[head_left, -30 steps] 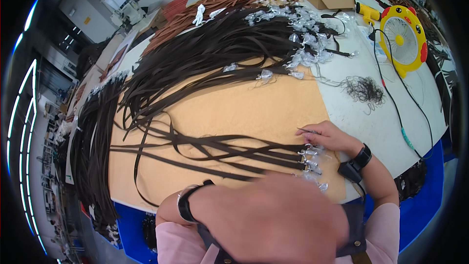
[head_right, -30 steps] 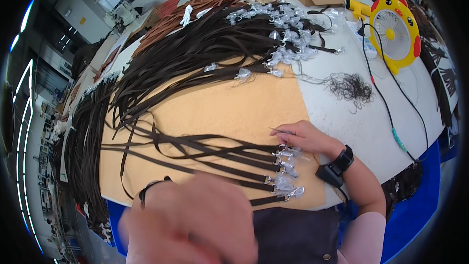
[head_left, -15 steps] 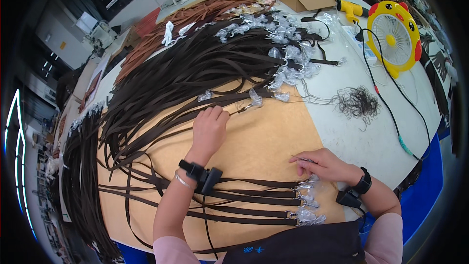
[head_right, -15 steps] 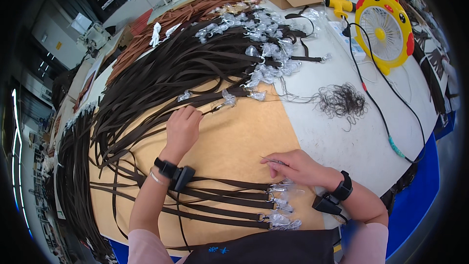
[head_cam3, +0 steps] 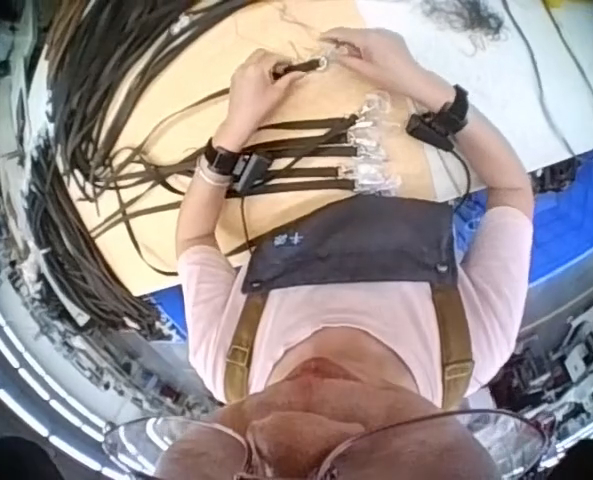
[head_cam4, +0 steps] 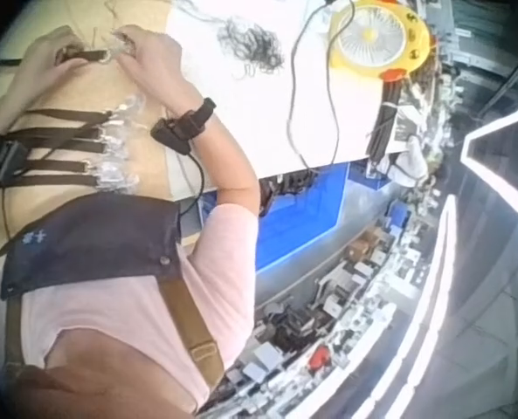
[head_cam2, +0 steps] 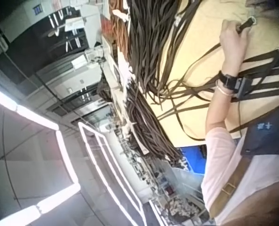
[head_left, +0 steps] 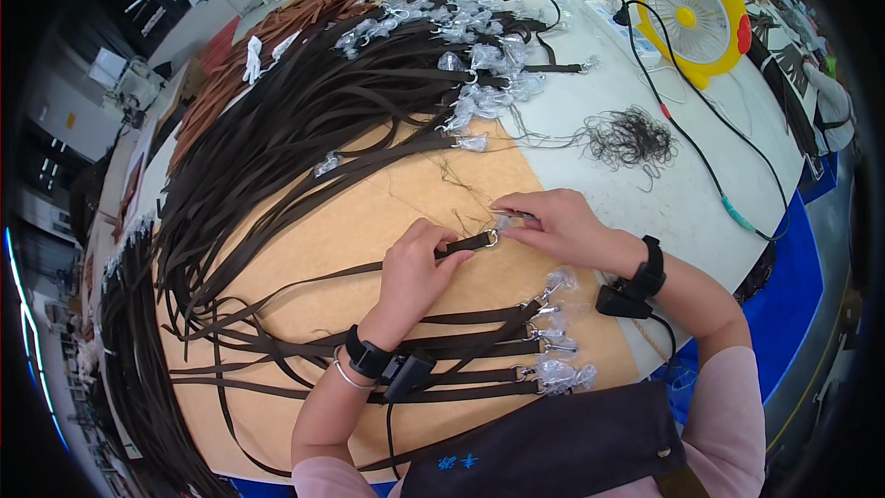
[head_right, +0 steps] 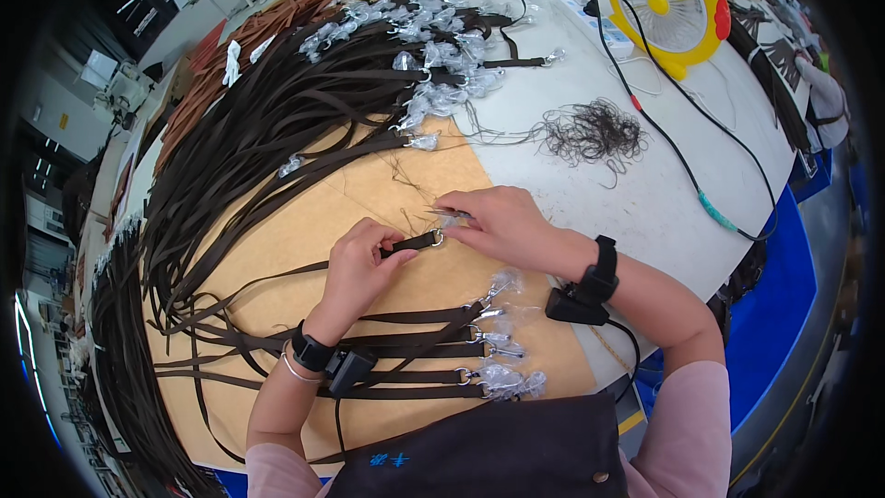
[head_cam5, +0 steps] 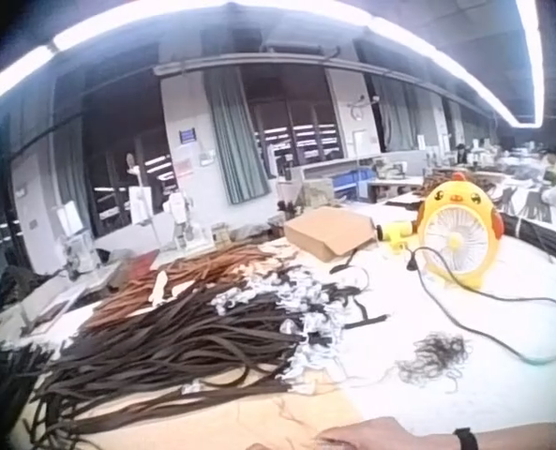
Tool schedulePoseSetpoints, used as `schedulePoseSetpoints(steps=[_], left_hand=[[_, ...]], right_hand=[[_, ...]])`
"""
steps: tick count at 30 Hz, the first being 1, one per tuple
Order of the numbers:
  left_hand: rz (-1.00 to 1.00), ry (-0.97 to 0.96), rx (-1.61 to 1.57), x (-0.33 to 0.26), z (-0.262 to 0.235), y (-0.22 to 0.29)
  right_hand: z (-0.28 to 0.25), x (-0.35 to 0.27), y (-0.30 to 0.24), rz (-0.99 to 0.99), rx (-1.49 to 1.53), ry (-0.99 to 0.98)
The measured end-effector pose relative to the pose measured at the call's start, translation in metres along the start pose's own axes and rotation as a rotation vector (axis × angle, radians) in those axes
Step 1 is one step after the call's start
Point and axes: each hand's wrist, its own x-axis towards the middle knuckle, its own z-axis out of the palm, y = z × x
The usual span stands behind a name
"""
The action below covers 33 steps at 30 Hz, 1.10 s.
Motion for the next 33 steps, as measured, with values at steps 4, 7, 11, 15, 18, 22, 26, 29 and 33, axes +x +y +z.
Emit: schedulePoseSetpoints(steps=[4, 7, 11, 15, 18, 22, 26, 29, 33], left_hand=[[-0.036, -0.015, 0.019, 0.011, 0.014, 0.012], [-0.065, -0.001, -0.138, 0.014, 0.026, 0.008], [-0.1, 0.049, -0.248, 0.015, 0.031, 0.005], [-0.098, 0.079, -0.283, 0.012, 0.033, -0.002], [-0.246, 0.029, -0.393, 0.013, 0.035, -0.006], [-0.216, 0.025, -0.409, 0.01, 0.035, -0.006], [-0.209, 0.016, -0.396, 0.011, 0.035, -0.006], [-0.213, 0.013, -0.397, 0.01, 0.037, -0.005], [-0.23, -0.002, -0.404, 0.01, 0.034, -0.006]], right_hand=[[0.025, 0.01, 0.022, -0.096, 0.098, 0.101], [0.028, 0.012, 0.027, -0.019, 0.251, 0.085], [0.019, 0.014, 0.022, 0.083, 0.194, 0.029], [0.005, 0.008, 0.01, -0.048, -0.058, 0.275], [0.008, -0.005, 0.002, -0.232, -0.205, 0.257], [0.013, -0.009, -0.003, -0.317, -0.329, 0.089], [0.014, -0.009, -0.005, -0.285, -0.377, 0.03], [0.015, -0.009, -0.001, -0.287, -0.366, 0.035], [0.006, -0.007, -0.01, -0.183, -0.275, 0.036]])
